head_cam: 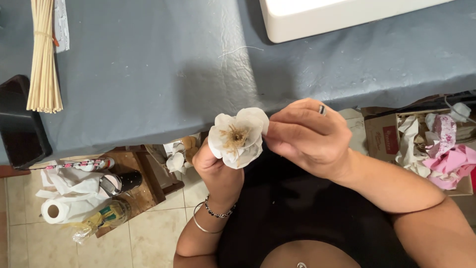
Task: Assembling a decorative fabric flower by wrapping petals around a wooden stick and securing them with thread
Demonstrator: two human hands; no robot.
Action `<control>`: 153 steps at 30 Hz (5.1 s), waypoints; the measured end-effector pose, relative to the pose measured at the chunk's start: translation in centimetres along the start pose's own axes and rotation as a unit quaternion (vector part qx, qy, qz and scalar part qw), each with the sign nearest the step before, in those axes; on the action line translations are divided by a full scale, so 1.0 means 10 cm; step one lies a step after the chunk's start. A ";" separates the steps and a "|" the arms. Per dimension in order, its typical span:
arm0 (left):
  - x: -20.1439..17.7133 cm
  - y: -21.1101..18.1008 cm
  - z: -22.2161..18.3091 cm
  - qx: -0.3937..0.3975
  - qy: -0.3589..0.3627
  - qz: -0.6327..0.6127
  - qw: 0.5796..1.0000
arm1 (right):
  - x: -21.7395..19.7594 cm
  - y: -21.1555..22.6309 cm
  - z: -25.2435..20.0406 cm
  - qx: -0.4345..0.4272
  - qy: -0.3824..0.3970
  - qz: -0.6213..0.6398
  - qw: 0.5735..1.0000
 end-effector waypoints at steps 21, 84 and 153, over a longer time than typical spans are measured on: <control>0.14 -0.01 0.06 0.187 -0.100 -0.108 0.971 | 0.12 -0.16 -0.18 0.152 -0.047 0.104 0.982; 0.07 0.13 0.02 -0.043 -0.021 0.029 0.998 | 0.01 -0.31 -0.12 0.446 -0.088 0.273 0.848; 0.07 0.21 -0.01 0.019 -0.095 0.068 0.993 | -0.08 -0.23 -0.16 0.279 0.013 0.138 0.950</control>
Point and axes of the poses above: each hand's wrist, its own z-axis towards the middle knuckle, its own x-axis out of the palm, y = z × x, the point moved 3 cm from there along z, towards the middle knuckle, and after that the axes turned 9 degrees about z, right-handed, at the moved point
